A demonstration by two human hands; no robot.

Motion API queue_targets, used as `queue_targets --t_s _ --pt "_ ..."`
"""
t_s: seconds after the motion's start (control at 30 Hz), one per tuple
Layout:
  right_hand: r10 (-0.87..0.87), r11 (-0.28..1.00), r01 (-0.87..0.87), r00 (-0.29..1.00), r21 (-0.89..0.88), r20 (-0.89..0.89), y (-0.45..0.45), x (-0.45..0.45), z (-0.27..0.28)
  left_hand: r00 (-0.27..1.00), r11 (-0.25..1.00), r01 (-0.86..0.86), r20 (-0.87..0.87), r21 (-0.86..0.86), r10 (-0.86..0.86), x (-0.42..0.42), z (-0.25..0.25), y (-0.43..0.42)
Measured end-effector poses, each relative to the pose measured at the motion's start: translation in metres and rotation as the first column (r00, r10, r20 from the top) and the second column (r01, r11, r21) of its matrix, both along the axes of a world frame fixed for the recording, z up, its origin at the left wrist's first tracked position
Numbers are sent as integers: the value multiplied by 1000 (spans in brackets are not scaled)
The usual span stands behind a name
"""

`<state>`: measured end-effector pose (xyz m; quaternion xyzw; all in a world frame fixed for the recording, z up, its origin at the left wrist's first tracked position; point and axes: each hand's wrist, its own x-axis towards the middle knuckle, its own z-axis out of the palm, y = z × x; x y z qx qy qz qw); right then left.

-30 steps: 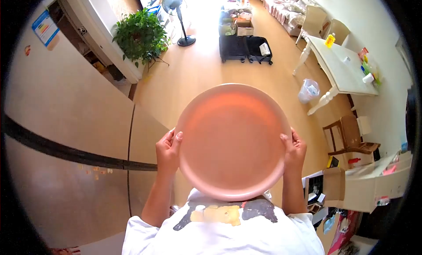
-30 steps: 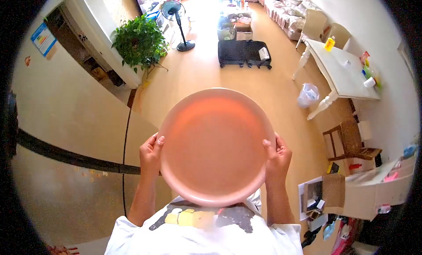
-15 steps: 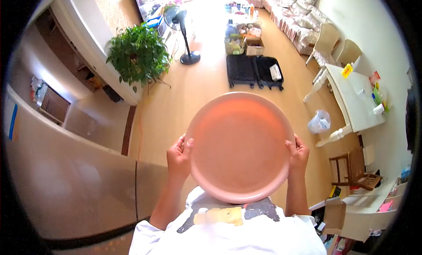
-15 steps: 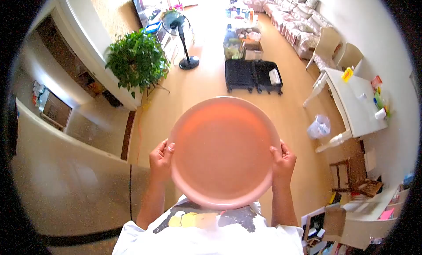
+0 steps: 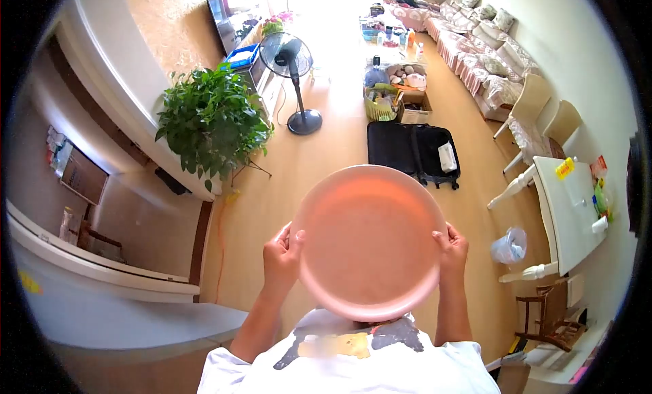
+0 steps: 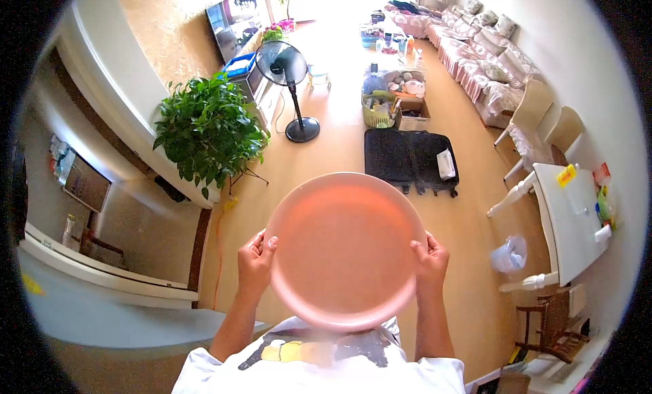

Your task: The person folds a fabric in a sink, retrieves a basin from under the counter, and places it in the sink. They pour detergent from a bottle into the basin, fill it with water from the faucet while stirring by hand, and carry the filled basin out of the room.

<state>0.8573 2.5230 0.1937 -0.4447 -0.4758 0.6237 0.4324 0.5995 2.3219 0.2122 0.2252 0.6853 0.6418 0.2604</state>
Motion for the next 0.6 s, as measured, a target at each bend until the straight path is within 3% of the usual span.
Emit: queue_targets --t_s 0.07,0.17,0.37,0.6 --pt "39 999 -39 998 -2 -56 38 -33 1 1000 998 -10 -16 65 11 -26 2 37" --pt "49 998 -50 998 44 35 103 -79 5 997 999 -36 -61 36 38 -72 6 92" --pt "71 993 -76 996 93 52 223 -167 25 998 993 -57 -2 104 58 -154 15 213" --pt "85 992 -87 996 91 30 369 -262 1 997 998 -23 -70 64 28 -258 5 357"
